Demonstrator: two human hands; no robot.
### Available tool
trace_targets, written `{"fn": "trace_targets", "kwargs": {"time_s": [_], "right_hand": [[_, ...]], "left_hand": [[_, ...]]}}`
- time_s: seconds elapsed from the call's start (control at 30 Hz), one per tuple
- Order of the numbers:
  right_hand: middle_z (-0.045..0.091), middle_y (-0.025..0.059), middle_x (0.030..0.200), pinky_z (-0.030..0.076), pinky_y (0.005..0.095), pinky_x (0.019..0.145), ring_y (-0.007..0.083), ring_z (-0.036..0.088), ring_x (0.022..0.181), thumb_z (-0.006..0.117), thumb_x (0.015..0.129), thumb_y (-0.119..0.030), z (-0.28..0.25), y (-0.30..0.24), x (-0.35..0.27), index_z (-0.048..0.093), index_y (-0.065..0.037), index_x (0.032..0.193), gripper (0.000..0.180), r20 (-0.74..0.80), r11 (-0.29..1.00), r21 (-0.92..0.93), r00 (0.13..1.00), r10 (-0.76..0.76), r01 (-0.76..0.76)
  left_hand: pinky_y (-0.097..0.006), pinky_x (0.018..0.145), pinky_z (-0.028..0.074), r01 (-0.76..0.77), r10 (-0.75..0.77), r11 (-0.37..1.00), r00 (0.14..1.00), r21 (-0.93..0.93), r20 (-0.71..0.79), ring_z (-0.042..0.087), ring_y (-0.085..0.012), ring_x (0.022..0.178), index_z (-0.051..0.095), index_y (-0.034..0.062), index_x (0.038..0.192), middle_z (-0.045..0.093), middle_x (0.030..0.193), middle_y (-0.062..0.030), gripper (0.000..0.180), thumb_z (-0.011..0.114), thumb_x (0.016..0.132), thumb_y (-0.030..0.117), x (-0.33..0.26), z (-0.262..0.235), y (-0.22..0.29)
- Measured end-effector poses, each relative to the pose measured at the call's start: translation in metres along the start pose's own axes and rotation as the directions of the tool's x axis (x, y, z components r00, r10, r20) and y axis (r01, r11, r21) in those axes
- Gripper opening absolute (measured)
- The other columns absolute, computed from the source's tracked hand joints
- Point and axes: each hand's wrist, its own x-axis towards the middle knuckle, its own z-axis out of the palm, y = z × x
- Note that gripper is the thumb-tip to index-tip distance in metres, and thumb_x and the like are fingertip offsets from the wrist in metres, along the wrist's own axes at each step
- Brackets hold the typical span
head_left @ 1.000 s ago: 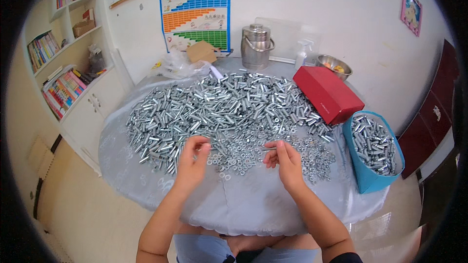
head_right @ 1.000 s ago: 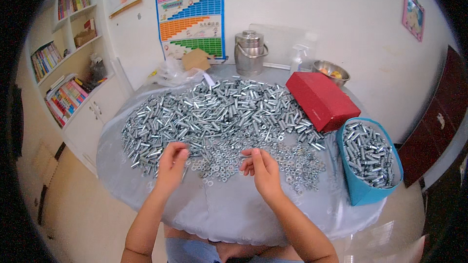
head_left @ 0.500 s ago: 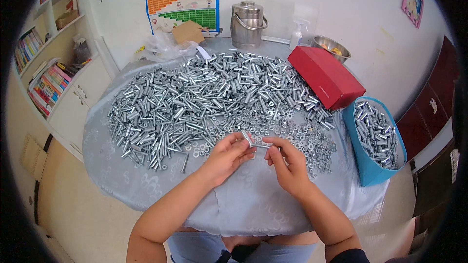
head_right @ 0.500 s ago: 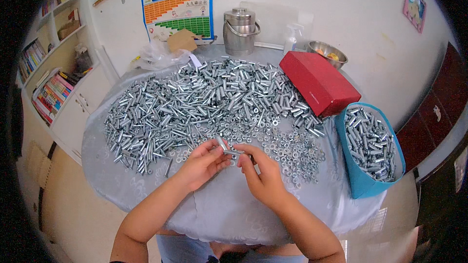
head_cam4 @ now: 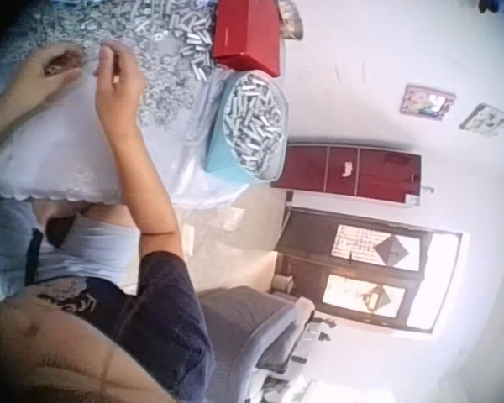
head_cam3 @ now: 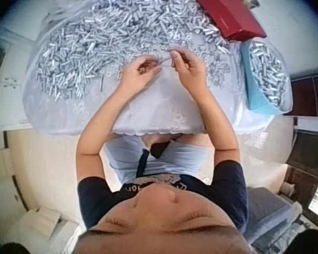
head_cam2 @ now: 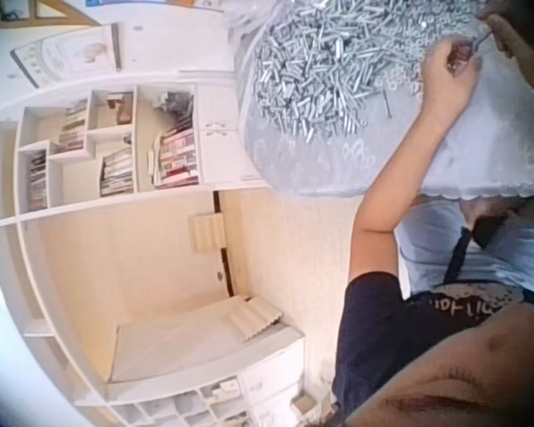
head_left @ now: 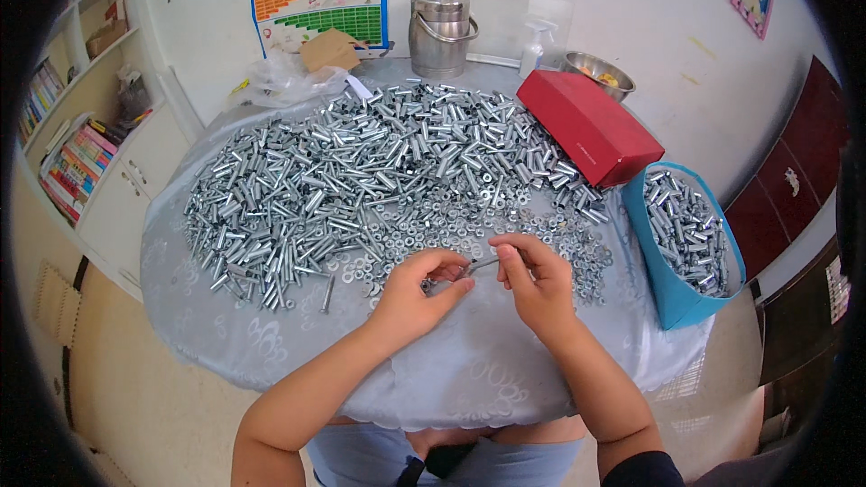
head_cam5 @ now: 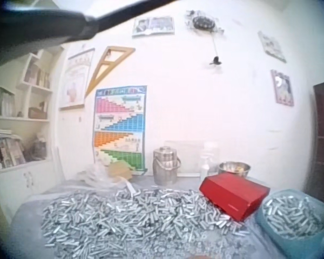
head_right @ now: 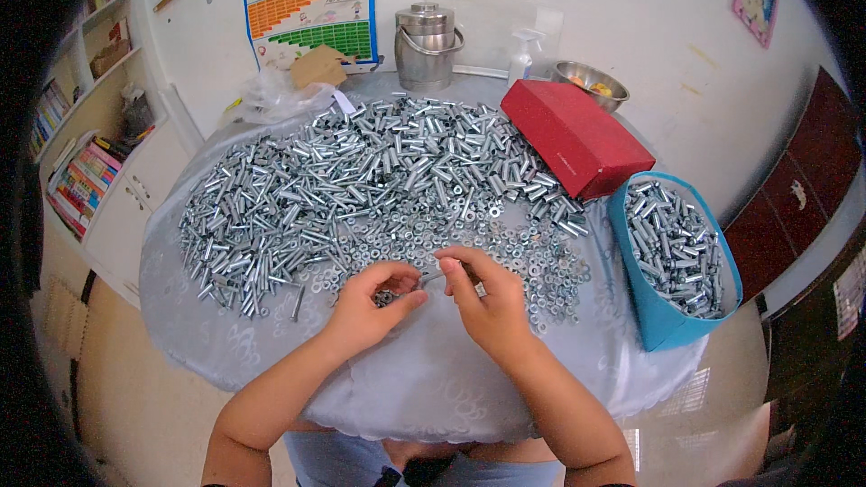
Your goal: The person repeatedly picks up bolts, washers, and nuts from a large pile on a table, threads the washers and nuts onto the bolts by hand, and places the assembled fasteners into a blue bin. The process is continuous and repetitive throughout the clip.
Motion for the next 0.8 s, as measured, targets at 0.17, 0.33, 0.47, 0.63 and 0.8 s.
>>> {"fn": "trace_targets", "kwargs": {"time_s": [0.17,0.33,0.47,0.63,0.8], "right_hand": [[0.063,0.006,0.076,0.046,0.0215,0.057,0.0088,0.057,0.062,0.058,0.086,-0.009,0.0013,-0.001,0.0008,0.063,-0.002,0.097,0.014,0.011,0.992,-0.119,0.999,-0.045,0.046],[0.064,0.0048,0.076,0.045,0.0213,0.056,0.0077,0.056,0.061,0.058,0.086,-0.01,0.0007,-0.0014,0.0001,0.064,-0.002,0.097,0.014,-0.029,0.996,-0.079,0.999,-0.039,0.036],[0.063,0.0042,0.073,0.043,0.0205,0.054,0.007,0.055,0.06,0.058,0.087,-0.011,-0.0035,0.0009,0.0018,0.064,-0.003,0.096,0.014,-0.079,0.991,-0.123,0.995,-0.062,0.052],[0.063,0.0064,0.074,0.044,0.0221,0.056,0.0095,0.056,0.06,0.059,0.086,-0.011,-0.0022,0.0013,0.0034,0.065,-0.003,0.099,0.016,-0.039,0.98,-0.188,0.996,-0.082,0.073],[0.064,0.0086,0.077,0.044,0.0224,0.055,0.0108,0.056,0.061,0.06,0.085,-0.01,-0.0012,-0.0056,0.0034,0.065,-0.003,0.099,0.017,-0.032,0.96,-0.257,0.992,-0.126,0.114]], "left_hand": [[-0.027,0.077,0.047,-0.078,0.077,0.995,0.997,0.06,0.031,0.058,-0.0138,0.083,0.061,0.0016,0.099,0.06,0.091,-0.0064,0.028,0.071,0.074,0.009,-0.0009,-0.0019,-0.0001],[-0.027,0.076,0.047,-0.067,0.066,0.997,0.997,0.037,0.028,0.059,-0.0153,0.085,0.062,0.0021,0.097,0.06,0.092,-0.0074,0.027,0.071,0.074,0.008,-0.0015,0.0016,-0.005],[-0.027,0.077,0.048,-0.059,0.057,0.997,0.998,0.054,0.036,0.06,-0.0156,0.084,0.061,0.002,0.097,0.06,0.092,-0.0076,0.026,0.071,0.074,0.009,-0.0031,-0.0007,-0.003],[-0.027,0.077,0.047,-0.028,0.027,0.999,0.998,0.02,0.049,0.059,-0.0154,0.085,0.061,0.0024,0.098,0.06,0.093,-0.0074,0.026,0.071,0.074,0.009,-0.0026,0.0008,-0.0038],[-0.027,0.075,0.047,-0.021,0.019,0.999,0.999,0.046,0.034,0.059,-0.0149,0.084,0.061,0.0026,0.097,0.061,0.094,-0.007,0.025,0.07,0.074,0.009,-0.0014,-0.0008,-0.001]]}}
